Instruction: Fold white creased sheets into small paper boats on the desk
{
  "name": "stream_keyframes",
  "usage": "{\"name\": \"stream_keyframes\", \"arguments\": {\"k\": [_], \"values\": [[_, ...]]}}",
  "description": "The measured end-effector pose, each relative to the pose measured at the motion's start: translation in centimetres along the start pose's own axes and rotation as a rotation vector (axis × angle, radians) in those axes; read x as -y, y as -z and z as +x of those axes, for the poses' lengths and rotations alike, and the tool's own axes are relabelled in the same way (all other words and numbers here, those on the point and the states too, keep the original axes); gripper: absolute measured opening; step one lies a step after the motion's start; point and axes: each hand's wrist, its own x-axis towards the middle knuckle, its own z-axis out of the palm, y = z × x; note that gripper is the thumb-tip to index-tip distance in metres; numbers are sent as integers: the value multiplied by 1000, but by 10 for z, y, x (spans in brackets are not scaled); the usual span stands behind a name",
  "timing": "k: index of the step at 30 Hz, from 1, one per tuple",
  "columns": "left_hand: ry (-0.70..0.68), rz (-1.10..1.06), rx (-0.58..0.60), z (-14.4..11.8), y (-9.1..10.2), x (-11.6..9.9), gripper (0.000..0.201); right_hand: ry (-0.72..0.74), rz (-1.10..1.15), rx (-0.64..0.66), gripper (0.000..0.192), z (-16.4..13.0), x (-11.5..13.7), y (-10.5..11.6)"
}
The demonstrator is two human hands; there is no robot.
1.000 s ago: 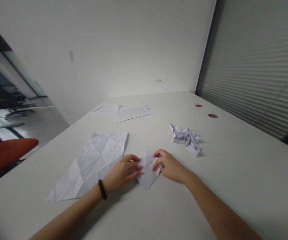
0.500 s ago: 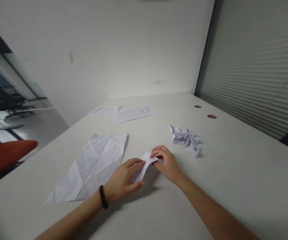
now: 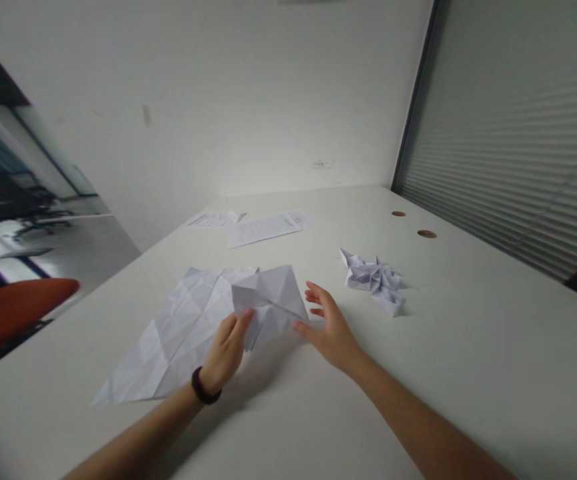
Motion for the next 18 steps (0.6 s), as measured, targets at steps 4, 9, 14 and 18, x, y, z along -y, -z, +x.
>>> {"name": "stream_keyframes", "arguments": {"k": [4, 9, 14, 18], "values": [[40, -91, 132, 1, -3, 5, 39, -272, 262, 181, 49, 6, -4, 2], [-35, -90, 124, 4, -5, 17, 43, -234, 82, 87, 46, 11, -10, 12], [-186, 357, 156, 9, 1, 30, 55, 6, -417, 87, 52, 10, -15, 21], [-278, 639, 302, 8, 1, 30, 37, 31, -545, 192, 40, 8, -14, 21]]}}
